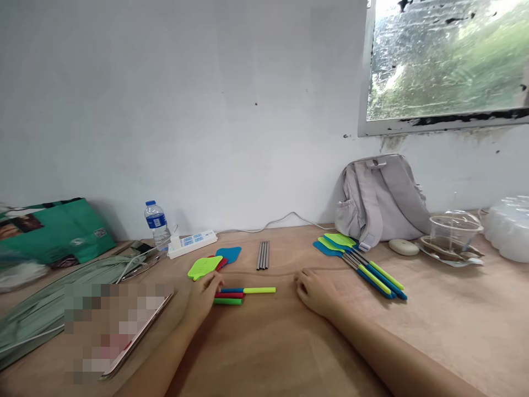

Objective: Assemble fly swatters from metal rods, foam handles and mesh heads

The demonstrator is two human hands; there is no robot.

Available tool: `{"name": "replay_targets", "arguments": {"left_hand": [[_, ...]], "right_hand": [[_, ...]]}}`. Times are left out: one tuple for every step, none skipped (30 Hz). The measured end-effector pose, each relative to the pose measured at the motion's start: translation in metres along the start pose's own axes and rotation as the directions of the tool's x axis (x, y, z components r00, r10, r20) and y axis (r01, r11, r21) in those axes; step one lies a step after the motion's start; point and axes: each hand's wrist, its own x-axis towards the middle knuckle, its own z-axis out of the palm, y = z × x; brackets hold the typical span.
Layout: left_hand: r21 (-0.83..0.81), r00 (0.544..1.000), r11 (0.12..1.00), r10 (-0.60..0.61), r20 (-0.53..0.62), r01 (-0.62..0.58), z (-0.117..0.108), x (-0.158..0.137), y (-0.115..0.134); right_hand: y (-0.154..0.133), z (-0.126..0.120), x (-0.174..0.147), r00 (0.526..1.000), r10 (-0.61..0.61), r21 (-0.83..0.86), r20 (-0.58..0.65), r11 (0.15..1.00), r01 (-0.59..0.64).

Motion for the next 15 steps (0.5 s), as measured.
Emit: {"name": "replay_targets", "arguments": {"left_hand": [[0.048, 0.999, 0.998, 0.031, 0.044, -0.033, 0.003, -0.002, 0.003], [0.081, 0.995, 0.995, 0.055, 0.087, -0.062, 0.007, -0.005, 0.005], [0.116, 0.988, 0.989, 0.077, 0.132, -0.092, 0.011, -0.007, 0.007], [0.161, 0.979, 0.979, 0.097, 0.178, -0.126, 0.016, -0.010, 0.008], [0.221, 0.968, 0.961, 0.114, 0.223, -0.164, 0.021, -0.012, 0.009], [0.289, 0.955, 0.935, 0.127, 0.268, -0.205, 0.025, -0.015, 0.009], [0.359, 0.940, 0.900, 0.135, 0.312, -0.248, 0.029, -0.017, 0.008], [0.422, 0.925, 0.859, 0.139, 0.353, -0.290, 0.033, -0.019, 0.007], [0.470, 0.913, 0.821, 0.140, 0.384, -0.324, 0.036, -0.020, 0.006], [0.500, 0.904, 0.793, 0.140, 0.404, -0.346, 0.039, -0.021, 0.005], [0.524, 0.897, 0.770, 0.141, 0.419, -0.365, 0.041, -0.022, 0.003], [0.544, 0.894, 0.749, 0.141, 0.426, -0.378, 0.042, -0.022, 0.002], [0.564, 0.893, 0.731, 0.140, 0.427, -0.384, 0.043, -0.022, 0.002], [0.578, 0.894, 0.719, 0.138, 0.426, -0.386, 0.043, -0.021, 0.001], [0.588, 0.896, 0.712, 0.134, 0.424, -0.385, 0.043, -0.020, 0.001]], "right_hand": [[-0.007, 0.006, 0.004, 1.000, 0.004, 0.013, 0.023, 1.000, -0.004], [-0.012, 0.010, 0.009, 0.999, 0.015, 0.015, 0.037, 1.000, -0.016], [-0.016, 0.014, 0.015, 0.999, 0.028, 0.011, 0.045, 1.000, -0.029], [-0.019, 0.016, 0.021, 0.998, 0.039, 0.003, 0.051, 0.999, -0.039], [-0.023, 0.019, 0.027, 0.998, 0.045, -0.004, 0.053, 0.999, -0.045], [-0.025, 0.021, 0.034, 0.998, 0.047, -0.011, 0.052, 0.999, -0.047], [-0.028, 0.022, 0.040, 0.998, 0.046, -0.017, 0.050, 0.999, -0.045], [-0.031, 0.024, 0.047, 0.998, 0.046, -0.024, 0.050, 0.999, -0.045], [-0.033, 0.026, 0.052, 0.998, 0.046, -0.032, 0.052, 0.999, -0.044], [-0.035, 0.027, 0.057, 0.998, 0.044, -0.038, 0.055, 0.998, -0.042], [-0.037, 0.029, 0.061, 0.997, 0.041, -0.045, 0.059, 0.998, -0.039], [-0.039, 0.030, 0.065, 0.997, 0.038, -0.051, 0.063, 0.998, -0.035], [-0.040, 0.031, 0.067, 0.997, 0.035, -0.057, 0.067, 0.998, -0.031], [-0.040, 0.031, 0.069, 0.997, 0.032, -0.061, 0.072, 0.998, -0.028], [-0.040, 0.031, 0.070, 0.997, 0.030, -0.065, 0.078, 0.998, -0.025]]}}
